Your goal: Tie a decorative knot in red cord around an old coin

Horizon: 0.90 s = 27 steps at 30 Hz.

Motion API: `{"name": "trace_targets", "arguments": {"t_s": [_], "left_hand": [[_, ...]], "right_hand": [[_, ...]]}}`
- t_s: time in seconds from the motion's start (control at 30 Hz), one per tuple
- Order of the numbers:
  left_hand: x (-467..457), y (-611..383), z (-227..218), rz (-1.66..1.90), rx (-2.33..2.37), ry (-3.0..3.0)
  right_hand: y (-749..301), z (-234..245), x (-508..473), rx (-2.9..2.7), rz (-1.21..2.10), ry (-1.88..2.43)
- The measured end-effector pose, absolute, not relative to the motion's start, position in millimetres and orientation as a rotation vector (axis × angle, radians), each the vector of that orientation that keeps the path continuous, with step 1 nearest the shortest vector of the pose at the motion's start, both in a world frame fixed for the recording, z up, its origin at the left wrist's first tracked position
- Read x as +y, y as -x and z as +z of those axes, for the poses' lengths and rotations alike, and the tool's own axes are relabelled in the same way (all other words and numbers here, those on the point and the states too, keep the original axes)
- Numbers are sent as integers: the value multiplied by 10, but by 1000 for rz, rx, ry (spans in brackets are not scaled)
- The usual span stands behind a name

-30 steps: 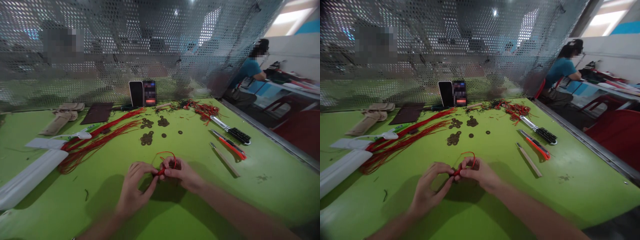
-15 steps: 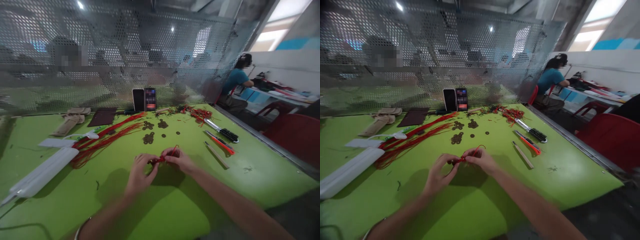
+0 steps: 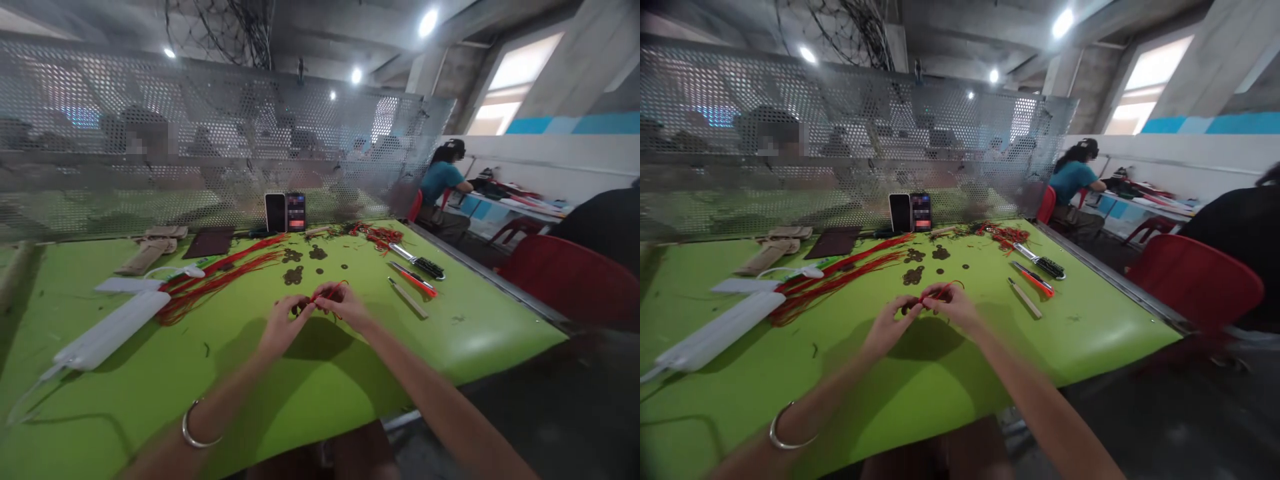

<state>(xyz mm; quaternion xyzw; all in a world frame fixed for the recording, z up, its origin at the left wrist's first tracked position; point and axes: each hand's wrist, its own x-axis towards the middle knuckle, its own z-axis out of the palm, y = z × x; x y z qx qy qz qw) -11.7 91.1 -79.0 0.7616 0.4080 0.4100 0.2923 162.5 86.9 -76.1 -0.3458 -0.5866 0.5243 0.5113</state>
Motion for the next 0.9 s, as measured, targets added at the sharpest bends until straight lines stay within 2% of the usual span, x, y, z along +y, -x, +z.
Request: {"name": "trace_targets", "arguments": {"t_s": [0.3, 0.43, 0.57, 0.7, 0.9], "left_hand": [[870, 125, -676, 1097, 901, -1034], [894, 153, -661, 1116, 913, -871], [916, 164, -700, 1105, 1001, -1054], [902, 165, -699, 1106, 1144, -1545], [915, 200, -754, 1166, 1187, -1987]], "right_hand": [[-1621, -848, 889, -1634, 1065, 1005], [-1595, -892, 910, -1797, 942, 1088], [-1510, -841, 862, -1951, 830, 1089], [-1469, -771, 774, -2019, 767, 1037], [-1525, -746, 738, -1862, 785, 1030]]}}
